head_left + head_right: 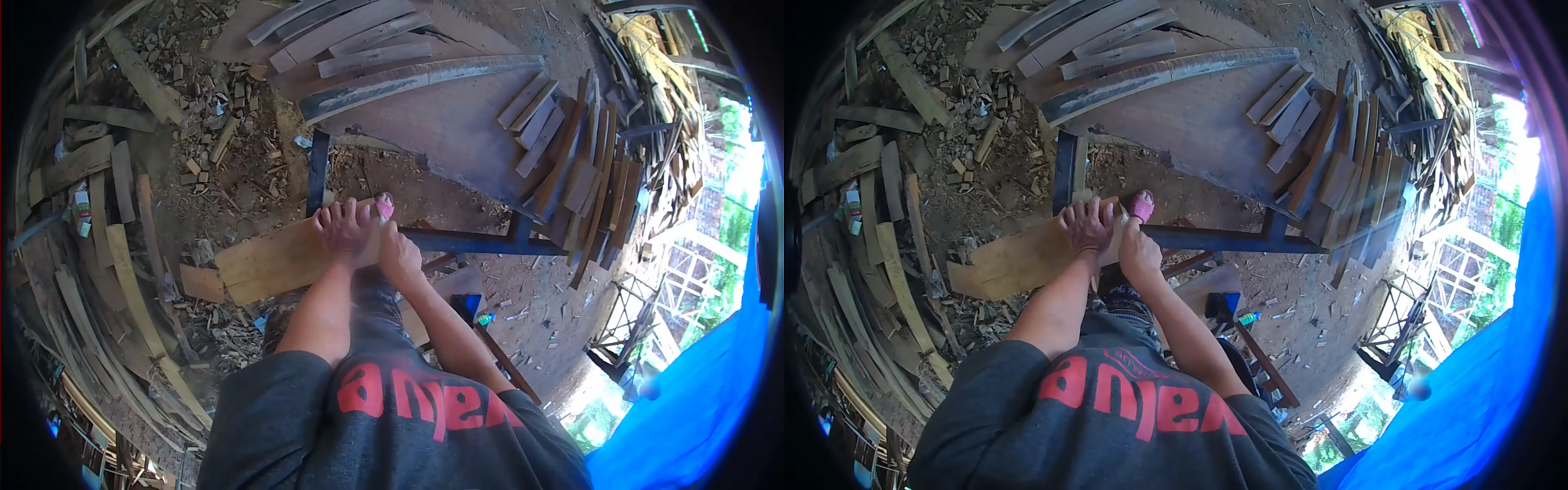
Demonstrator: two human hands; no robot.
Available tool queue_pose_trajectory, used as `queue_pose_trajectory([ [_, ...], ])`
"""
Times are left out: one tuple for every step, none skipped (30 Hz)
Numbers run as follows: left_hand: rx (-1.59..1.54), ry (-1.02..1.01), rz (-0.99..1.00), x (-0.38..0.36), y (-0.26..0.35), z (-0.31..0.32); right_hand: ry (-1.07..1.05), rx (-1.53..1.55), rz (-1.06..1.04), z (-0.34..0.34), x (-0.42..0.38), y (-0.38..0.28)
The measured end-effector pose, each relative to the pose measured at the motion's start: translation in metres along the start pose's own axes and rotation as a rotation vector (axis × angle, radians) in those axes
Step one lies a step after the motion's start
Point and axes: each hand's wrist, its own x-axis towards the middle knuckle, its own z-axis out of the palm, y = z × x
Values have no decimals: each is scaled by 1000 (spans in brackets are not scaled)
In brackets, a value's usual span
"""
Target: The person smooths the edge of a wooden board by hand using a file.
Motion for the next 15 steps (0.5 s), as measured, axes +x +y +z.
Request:
queue_pose_trajectory([
  [-1, -43, -16, -1, 1, -2, -4, -2, 25, -2, 1, -2],
  [-10, -80, -32, 1, 4, -3, 6, -3, 31, -7, -12, 0],
  [-19, -69, -27, 6, 6, -2, -3, -56, 29, -15, -32, 3],
  [-21, -73, -34, 5, 5, 0, -22, -109, 27, -19, -49, 5],
  [-21, -87, -47, 1, 3, 2, -30, -115, 30, -19, -60, 7],
  [-23, -95, -56, -1, 3, 1, -39, -127, 46, -20, -69, 10],
  [-19, -104, -57, -1, 3, 0, -49, -137, 64, -20, -74, 12],
  [-13, -105, -55, 1, 4, 0, -52, -140, 63, -16, -70, 11],
  [-11, -105, -57, 2, 5, 2, -42, -140, 69, -12, -60, 5],
  [2, -94, -85, 2, 5, 4, -32, -137, 78, -7, -52, -2],
  [16, -76, -111, 4, 5, 7, -29, -131, 74, -1, -45, -10],
  [21, -85, -107, 3, 3, 6, -31, -120, 96, 7, -46, -17],
  [23, -71, -107, 2, 3, 6, -33, -114, 123, 9, -51, -18],
  [19, -46, -101, 3, 5, 5, -27, -114, 132, 3, -54, -11],
  [11, -42, -89, 3, 6, 5, -49, -70, 132, -10, -56, -1],
])
